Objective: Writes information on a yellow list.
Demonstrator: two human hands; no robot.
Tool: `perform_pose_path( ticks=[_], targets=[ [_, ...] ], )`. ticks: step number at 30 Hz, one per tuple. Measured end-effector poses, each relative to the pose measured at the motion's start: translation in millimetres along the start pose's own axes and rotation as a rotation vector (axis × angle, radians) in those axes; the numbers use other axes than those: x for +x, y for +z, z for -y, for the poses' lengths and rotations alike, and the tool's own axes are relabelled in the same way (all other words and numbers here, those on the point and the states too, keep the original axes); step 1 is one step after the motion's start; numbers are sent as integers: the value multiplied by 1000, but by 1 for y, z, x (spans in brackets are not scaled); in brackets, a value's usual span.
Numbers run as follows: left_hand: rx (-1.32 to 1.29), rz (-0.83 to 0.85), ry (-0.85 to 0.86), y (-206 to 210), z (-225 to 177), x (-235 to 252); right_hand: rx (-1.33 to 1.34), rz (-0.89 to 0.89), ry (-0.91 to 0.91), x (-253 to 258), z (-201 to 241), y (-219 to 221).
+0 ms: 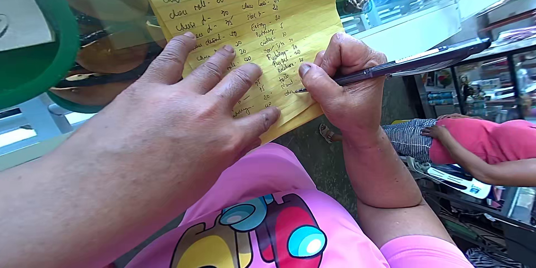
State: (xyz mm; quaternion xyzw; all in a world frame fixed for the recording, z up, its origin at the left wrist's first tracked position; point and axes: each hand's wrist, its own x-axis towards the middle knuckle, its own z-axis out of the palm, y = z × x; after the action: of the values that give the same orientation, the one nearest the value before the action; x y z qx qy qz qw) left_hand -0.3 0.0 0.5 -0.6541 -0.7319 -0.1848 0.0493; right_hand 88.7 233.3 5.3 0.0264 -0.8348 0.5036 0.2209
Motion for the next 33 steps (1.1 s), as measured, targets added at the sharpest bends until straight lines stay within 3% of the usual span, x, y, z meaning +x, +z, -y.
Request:
perform_pose_path(
  ticks=[7, 33],
  targets=[
    [-4, -7, -8, 0, -1, 1, 101, -3, 14, 4, -4, -7],
    [-18, 1, -12, 0, -1, 0, 33, -11, -5, 3, -8, -6]
  ],
)
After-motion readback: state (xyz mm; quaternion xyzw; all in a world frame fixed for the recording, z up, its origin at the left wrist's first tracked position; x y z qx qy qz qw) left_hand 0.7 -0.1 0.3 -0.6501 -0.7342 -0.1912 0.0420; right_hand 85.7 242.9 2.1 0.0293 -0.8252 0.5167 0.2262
